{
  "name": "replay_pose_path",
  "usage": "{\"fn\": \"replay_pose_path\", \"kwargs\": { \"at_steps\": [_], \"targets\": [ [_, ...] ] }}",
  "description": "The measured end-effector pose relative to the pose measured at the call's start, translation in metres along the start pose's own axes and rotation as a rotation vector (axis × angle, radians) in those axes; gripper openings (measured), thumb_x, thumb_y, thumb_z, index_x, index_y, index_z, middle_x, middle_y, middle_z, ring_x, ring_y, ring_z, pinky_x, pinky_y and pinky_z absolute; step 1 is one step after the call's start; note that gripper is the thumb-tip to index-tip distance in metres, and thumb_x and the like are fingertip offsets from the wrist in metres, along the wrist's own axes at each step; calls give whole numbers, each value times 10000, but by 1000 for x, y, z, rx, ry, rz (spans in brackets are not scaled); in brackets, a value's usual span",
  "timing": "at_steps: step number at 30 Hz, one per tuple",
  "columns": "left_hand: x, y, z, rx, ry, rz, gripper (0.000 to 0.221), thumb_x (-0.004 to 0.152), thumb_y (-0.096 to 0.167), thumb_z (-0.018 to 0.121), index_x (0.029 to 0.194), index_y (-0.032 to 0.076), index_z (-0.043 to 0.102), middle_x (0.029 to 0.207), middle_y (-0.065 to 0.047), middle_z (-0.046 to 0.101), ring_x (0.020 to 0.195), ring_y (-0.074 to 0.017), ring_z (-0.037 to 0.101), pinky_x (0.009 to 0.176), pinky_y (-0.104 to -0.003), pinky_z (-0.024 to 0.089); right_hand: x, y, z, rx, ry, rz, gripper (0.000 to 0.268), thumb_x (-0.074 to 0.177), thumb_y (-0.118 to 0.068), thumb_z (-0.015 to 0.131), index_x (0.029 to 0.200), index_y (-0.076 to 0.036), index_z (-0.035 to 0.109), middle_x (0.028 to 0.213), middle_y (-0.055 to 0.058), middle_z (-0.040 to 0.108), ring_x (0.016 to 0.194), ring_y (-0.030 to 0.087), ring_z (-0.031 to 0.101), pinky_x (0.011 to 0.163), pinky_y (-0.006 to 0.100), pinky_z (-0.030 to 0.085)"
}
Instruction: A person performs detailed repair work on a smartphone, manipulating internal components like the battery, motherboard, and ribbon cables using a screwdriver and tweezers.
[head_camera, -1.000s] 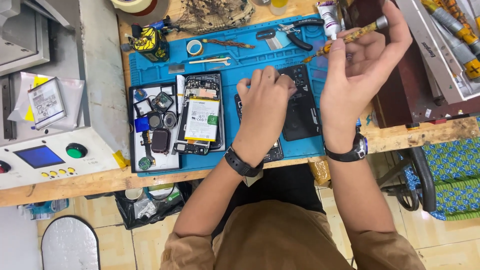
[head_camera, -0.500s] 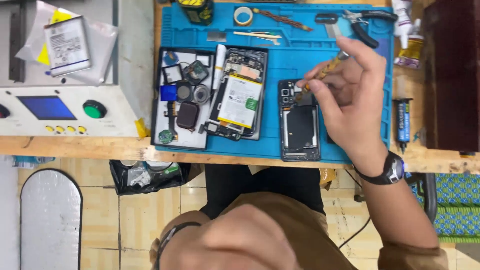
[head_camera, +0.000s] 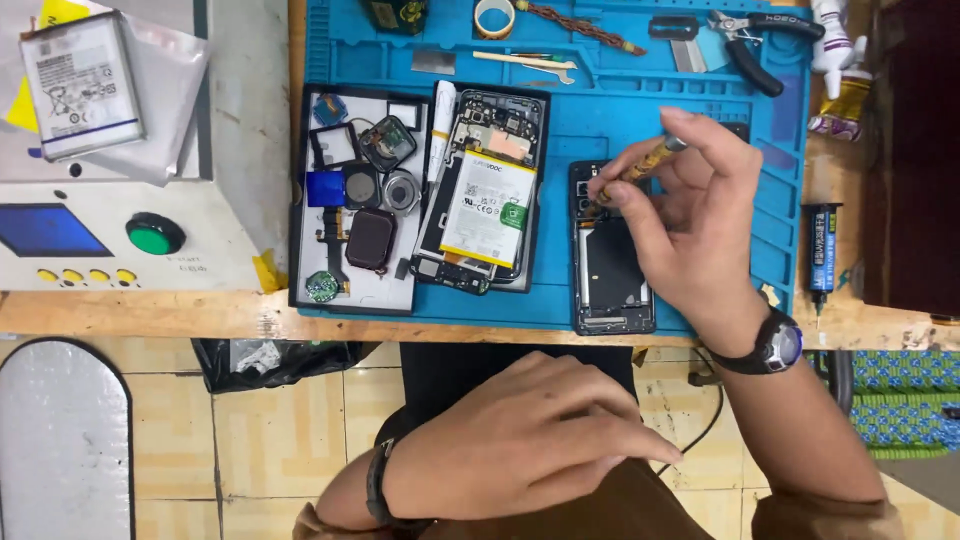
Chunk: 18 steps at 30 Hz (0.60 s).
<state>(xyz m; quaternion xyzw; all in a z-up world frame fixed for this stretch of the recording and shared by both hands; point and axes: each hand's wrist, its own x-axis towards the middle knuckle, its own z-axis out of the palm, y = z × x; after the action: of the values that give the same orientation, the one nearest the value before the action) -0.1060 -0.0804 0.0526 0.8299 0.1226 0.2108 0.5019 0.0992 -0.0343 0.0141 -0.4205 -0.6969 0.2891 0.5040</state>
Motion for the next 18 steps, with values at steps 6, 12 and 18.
{"fn": "replay_pose_path", "kwargs": {
  "at_steps": [6,12,18],
  "targets": [
    [0,-15,17,40,-131,-60,211,983,164,491,1194,163,490,1007,-42,490,879,-217,532,790,-352,382,0,1,1,-3,-14,-2,464,1013,94,489,1339,-125,241,992,225,490,906,298,614,819,366,575],
    [2,-18,17,29,-105,-80,247,979,184,474,1222,142,496,1023,-57,513,940,-228,544,797,-356,402,1,1,1,2,-12,-4,463,1007,105,483,1333,-117,240,997,231,488,901,308,606,806,375,563],
    [1,-17,18,4,-70,-55,227,994,169,459,1216,140,497,1013,-60,522,924,-231,555,805,-353,401,-1,2,1,-23,-31,-17,476,1011,89,493,1353,-126,241,1008,234,514,911,308,618,841,379,563]
  ]
}}
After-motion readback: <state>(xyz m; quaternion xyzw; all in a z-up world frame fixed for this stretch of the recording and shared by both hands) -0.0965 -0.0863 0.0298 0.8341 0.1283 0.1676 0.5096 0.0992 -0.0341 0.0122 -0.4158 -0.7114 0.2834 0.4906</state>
